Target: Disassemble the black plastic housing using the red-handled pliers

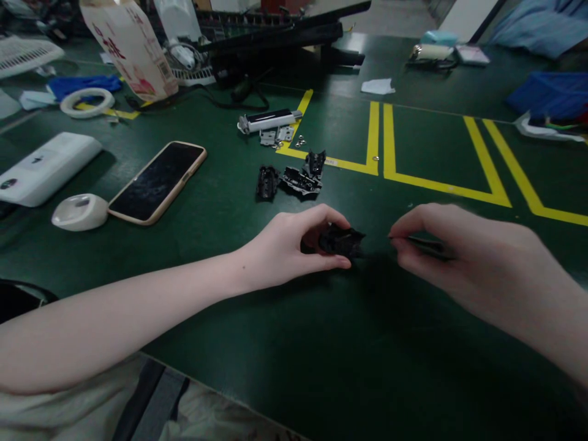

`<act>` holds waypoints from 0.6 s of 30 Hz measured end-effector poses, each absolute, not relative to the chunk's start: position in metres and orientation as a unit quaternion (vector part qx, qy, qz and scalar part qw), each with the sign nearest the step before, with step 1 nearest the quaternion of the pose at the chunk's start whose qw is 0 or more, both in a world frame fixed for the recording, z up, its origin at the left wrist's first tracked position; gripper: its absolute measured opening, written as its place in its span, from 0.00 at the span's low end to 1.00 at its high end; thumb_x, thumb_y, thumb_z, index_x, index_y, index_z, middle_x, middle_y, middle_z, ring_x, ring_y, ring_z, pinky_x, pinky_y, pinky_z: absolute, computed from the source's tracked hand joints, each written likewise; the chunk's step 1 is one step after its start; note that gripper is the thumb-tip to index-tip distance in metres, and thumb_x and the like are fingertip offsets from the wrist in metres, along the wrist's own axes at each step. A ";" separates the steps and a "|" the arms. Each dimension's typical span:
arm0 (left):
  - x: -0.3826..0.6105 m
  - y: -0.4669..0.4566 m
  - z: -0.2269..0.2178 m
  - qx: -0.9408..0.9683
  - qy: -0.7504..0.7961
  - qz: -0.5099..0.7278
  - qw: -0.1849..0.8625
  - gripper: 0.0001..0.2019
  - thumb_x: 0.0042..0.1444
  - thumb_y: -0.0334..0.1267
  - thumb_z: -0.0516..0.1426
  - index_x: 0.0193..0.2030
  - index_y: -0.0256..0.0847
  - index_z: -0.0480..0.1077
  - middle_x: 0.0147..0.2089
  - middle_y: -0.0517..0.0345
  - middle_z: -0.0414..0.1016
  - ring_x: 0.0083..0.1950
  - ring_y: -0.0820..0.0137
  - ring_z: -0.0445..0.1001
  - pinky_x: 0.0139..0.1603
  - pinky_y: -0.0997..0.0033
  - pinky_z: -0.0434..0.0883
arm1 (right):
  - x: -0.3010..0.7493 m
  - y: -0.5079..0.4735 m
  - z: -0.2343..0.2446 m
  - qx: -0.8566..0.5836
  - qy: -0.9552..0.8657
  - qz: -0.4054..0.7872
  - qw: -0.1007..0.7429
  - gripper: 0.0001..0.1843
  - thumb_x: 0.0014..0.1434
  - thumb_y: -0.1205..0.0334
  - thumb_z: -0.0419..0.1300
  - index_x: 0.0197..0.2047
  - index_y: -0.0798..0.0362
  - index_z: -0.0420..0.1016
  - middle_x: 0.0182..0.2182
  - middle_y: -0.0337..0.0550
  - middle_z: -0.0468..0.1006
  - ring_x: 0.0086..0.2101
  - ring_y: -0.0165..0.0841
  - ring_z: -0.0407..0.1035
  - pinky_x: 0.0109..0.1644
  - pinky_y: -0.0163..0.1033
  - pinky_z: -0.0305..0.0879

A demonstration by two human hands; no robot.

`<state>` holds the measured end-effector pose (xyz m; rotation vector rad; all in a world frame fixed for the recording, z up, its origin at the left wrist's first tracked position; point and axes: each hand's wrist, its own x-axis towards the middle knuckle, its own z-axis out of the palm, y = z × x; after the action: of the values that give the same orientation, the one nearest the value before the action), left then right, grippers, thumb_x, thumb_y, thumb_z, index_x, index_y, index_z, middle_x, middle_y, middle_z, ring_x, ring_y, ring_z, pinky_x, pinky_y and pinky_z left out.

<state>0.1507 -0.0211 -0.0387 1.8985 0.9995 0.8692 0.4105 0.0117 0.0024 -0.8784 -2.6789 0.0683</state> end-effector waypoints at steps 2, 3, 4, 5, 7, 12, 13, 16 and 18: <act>0.152 -0.022 -0.039 0.754 0.388 0.345 0.403 0.20 0.59 0.39 0.70 0.55 0.36 0.73 0.50 0.52 0.82 0.46 0.66 0.80 0.44 0.69 0.76 | 0.407 0.006 0.009 -0.310 -0.931 0.063 0.184 0.02 0.66 0.62 0.56 0.39 0.45 0.69 0.30 0.38 0.77 0.28 0.34 0.72 0.29 0.38 0.65; 0.152 -0.022 -0.040 0.754 0.383 0.347 0.406 0.20 0.60 0.39 0.70 0.55 0.36 0.73 0.50 0.52 0.82 0.46 0.66 0.80 0.45 0.69 0.76 | 0.403 0.003 0.011 -0.306 -0.930 0.076 0.191 0.03 0.65 0.62 0.57 0.38 0.45 0.69 0.30 0.37 0.77 0.28 0.33 0.72 0.28 0.38 0.65; 0.153 -0.022 -0.040 0.753 0.378 0.350 0.408 0.20 0.60 0.40 0.70 0.55 0.36 0.73 0.49 0.52 0.82 0.46 0.66 0.80 0.45 0.69 0.76 | 0.400 0.000 0.013 -0.302 -0.929 0.089 0.194 0.03 0.65 0.63 0.57 0.38 0.45 0.70 0.31 0.37 0.77 0.28 0.32 0.72 0.28 0.37 0.65; 0.153 -0.023 -0.040 0.753 0.374 0.353 0.410 0.20 0.60 0.40 0.70 0.55 0.36 0.73 0.48 0.53 0.82 0.46 0.66 0.80 0.44 0.69 0.76 | 0.396 -0.003 0.014 -0.296 -0.929 0.100 0.200 0.04 0.65 0.64 0.57 0.38 0.45 0.71 0.31 0.37 0.78 0.28 0.31 0.73 0.28 0.36 0.66; 0.153 -0.023 -0.040 0.755 0.366 0.357 0.410 0.20 0.59 0.40 0.70 0.55 0.36 0.73 0.48 0.53 0.82 0.46 0.67 0.80 0.44 0.70 0.77 | 0.391 -0.007 0.015 -0.286 -0.929 0.113 0.206 0.06 0.66 0.65 0.57 0.39 0.45 0.73 0.34 0.37 0.79 0.30 0.30 0.75 0.30 0.34 0.69; 0.153 -0.024 -0.038 0.758 0.342 0.376 0.409 0.21 0.59 0.41 0.71 0.53 0.34 0.74 0.47 0.52 0.82 0.46 0.66 0.81 0.45 0.70 0.77 | 0.393 -0.011 0.014 -0.291 -0.927 0.078 0.225 0.06 0.70 0.63 0.58 0.43 0.44 0.75 0.40 0.37 0.82 0.35 0.30 0.77 0.35 0.36 0.72; 0.154 -0.024 -0.038 0.757 0.341 0.377 0.410 0.21 0.59 0.41 0.71 0.53 0.34 0.74 0.47 0.52 0.83 0.46 0.66 0.81 0.45 0.70 0.77 | 0.395 -0.011 0.014 -0.297 -0.925 0.067 0.227 0.05 0.70 0.63 0.58 0.44 0.43 0.75 0.40 0.36 0.82 0.35 0.30 0.77 0.36 0.36 0.72; 0.154 -0.024 -0.039 0.757 0.337 0.380 0.411 0.21 0.59 0.42 0.71 0.54 0.35 0.74 0.48 0.52 0.83 0.48 0.65 0.82 0.46 0.70 0.78 | 0.398 -0.011 0.012 -0.315 -0.919 0.035 0.234 0.06 0.68 0.63 0.61 0.47 0.42 0.72 0.39 0.32 0.82 0.35 0.29 0.78 0.35 0.34 0.71; 0.155 -0.025 -0.040 0.759 0.330 0.385 0.408 0.20 0.59 0.42 0.71 0.53 0.36 0.74 0.48 0.53 0.83 0.48 0.66 0.82 0.47 0.70 0.78 | 0.398 -0.013 0.011 -0.325 -0.914 0.011 0.241 0.08 0.68 0.63 0.63 0.48 0.42 0.71 0.40 0.30 0.82 0.33 0.27 0.78 0.31 0.32 0.69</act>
<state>0.1549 -0.0250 -0.0397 1.9122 0.8318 0.9703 0.3983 -0.0132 0.0115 -0.8883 -2.5012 0.0303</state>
